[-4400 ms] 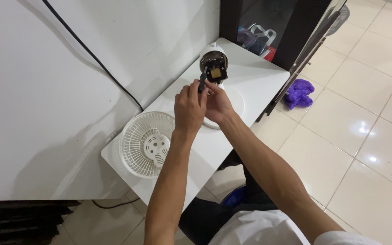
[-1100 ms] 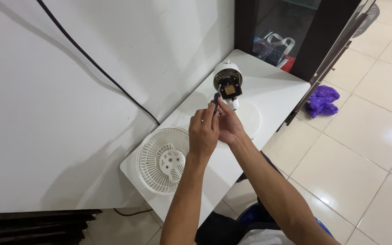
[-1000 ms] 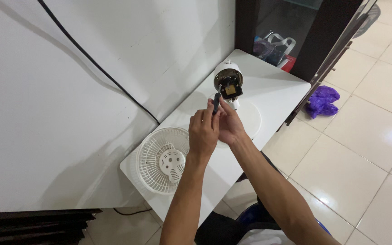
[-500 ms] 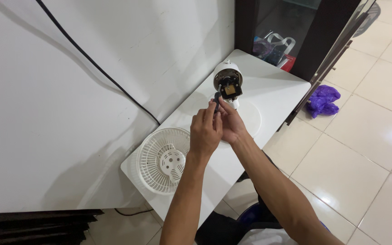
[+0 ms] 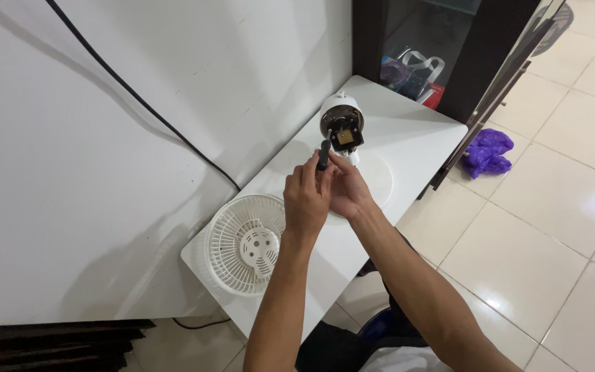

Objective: The person uses a screwdriver to work on the internal components of a small white electrical appliance placed on a white table. The person repeatedly tightens and adjusts screws inside the device's housing while holding it steady with the other hand.

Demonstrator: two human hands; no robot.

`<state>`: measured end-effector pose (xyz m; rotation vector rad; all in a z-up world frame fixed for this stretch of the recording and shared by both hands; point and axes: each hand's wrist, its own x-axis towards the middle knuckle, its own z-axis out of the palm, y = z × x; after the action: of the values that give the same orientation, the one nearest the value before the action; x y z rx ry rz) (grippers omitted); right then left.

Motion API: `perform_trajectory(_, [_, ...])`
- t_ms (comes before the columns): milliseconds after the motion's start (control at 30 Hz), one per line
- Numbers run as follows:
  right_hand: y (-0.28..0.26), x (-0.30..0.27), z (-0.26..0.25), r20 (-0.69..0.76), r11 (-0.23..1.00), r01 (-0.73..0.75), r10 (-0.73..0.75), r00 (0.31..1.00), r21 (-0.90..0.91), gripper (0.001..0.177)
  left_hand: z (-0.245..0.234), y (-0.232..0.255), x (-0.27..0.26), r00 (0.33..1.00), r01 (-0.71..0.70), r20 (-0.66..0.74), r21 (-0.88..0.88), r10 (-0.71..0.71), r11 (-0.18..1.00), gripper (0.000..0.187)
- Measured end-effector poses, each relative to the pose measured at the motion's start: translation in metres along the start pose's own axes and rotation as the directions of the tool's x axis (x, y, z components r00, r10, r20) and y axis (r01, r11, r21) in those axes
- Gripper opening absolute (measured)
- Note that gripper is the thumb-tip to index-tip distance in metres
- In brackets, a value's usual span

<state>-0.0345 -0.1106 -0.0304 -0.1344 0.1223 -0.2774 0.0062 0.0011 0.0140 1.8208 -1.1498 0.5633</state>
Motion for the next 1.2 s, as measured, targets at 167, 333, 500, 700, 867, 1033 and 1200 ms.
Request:
perform_trajectory(167, [0.001, 0.003, -0.004, 0.007, 1.0, -0.026, 0.026, 1.0, 0.011, 0.02, -0.001, 0.001, -0.002, 0.999, -0.012, 0.036, 0.019, 0.011, 1.0, 0.033])
perform_trajectory(333, [0.004, -0.001, 0.009, -0.085, 1.0, -0.01, 0.009, 0.996, -0.005, 0.025, 0.005, -0.01, -0.007, 0.999, -0.031, 0.027, 0.068, 0.029, 0.997, 0.031])
perform_trajectory(500, [0.002, -0.003, 0.007, 0.066, 0.999, -0.03, 0.031, 0.997, -0.024, 0.025, 0.004, -0.01, -0.005, 0.999, 0.032, 0.036, 0.047, -0.034, 0.998, 0.028])
perform_trajectory(700, [0.0, 0.007, -0.015, 0.111, 0.998, -0.05, 0.046, 0.993, 0.035, 0.024, -0.001, 0.002, 0.0, 0.999, -0.031, 0.016, -0.004, 0.031, 1.0, 0.037])
perform_trajectory(867, [0.001, 0.002, -0.005, -0.043, 1.0, -0.011, 0.01, 0.999, -0.027, 0.024, 0.002, -0.001, -0.004, 0.999, -0.02, 0.033, 0.031, 0.019, 0.999, 0.032])
perform_trajectory(1033, [0.0, -0.007, 0.02, -0.136, 0.997, -0.001, -0.009, 0.991, -0.071, 0.028, 0.006, -0.008, -0.004, 1.0, -0.009, 0.009, 0.031, 0.009, 0.999, 0.03])
perform_trajectory(1200, [-0.001, -0.004, 0.006, -0.01, 0.994, 0.019, -0.021, 1.0, -0.106, 0.023, 0.002, -0.002, 0.0, 1.0, 0.026, 0.007, 0.016, -0.027, 1.0, 0.029])
